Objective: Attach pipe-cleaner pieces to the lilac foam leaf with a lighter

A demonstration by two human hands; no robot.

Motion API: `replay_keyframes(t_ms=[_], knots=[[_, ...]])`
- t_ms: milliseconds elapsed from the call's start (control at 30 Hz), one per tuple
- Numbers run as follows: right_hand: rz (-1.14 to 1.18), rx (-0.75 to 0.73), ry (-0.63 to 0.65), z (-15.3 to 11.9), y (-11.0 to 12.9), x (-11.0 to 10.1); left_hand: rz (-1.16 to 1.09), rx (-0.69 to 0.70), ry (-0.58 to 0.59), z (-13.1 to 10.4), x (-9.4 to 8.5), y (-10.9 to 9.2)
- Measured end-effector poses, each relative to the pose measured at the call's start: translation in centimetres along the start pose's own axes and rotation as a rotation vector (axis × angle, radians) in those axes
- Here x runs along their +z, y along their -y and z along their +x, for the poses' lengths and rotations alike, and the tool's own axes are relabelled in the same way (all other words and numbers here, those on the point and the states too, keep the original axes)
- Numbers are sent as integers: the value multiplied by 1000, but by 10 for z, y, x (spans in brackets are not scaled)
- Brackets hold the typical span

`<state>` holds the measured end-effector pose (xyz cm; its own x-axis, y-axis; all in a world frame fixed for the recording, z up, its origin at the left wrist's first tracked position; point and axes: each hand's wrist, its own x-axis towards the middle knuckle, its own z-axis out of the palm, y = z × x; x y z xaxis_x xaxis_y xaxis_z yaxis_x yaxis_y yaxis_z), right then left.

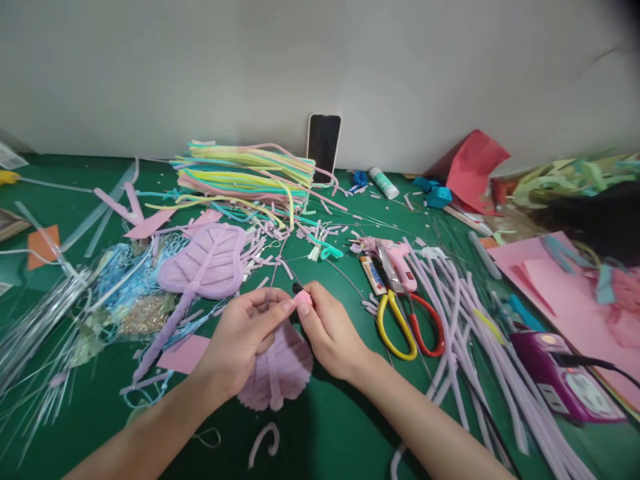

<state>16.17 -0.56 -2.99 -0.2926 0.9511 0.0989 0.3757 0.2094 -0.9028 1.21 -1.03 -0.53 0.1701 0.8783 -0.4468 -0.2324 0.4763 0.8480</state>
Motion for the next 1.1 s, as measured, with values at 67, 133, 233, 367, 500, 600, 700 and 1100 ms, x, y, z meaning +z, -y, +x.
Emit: replay_keyframes(t_ms=[67,133,233,367,500,600,700,1100], knots=[[-1,-5,-11,0,0,1,-13,-16,26,0,0,-1],[-6,-10,-27,0,0,1,-25,-28,45,0,0,-2],[-15,-11,-47,0,0,2,-21,-37,49,1,0,-3],[-21,-28,-68,0,-1,4,20,-51,59,1,0,-2],[-70,-23,-109,0,-3,7,35,-56,56,1,3,-1],[-86,-7,-153,1,-3,8,35,-55,40,0,5,-1],[-68,-14,-162,1,-3,9,36,-58,32,0,5,-1],[-102,-27,-196,3,-6,4,117,-26,22,-1,5,3]])
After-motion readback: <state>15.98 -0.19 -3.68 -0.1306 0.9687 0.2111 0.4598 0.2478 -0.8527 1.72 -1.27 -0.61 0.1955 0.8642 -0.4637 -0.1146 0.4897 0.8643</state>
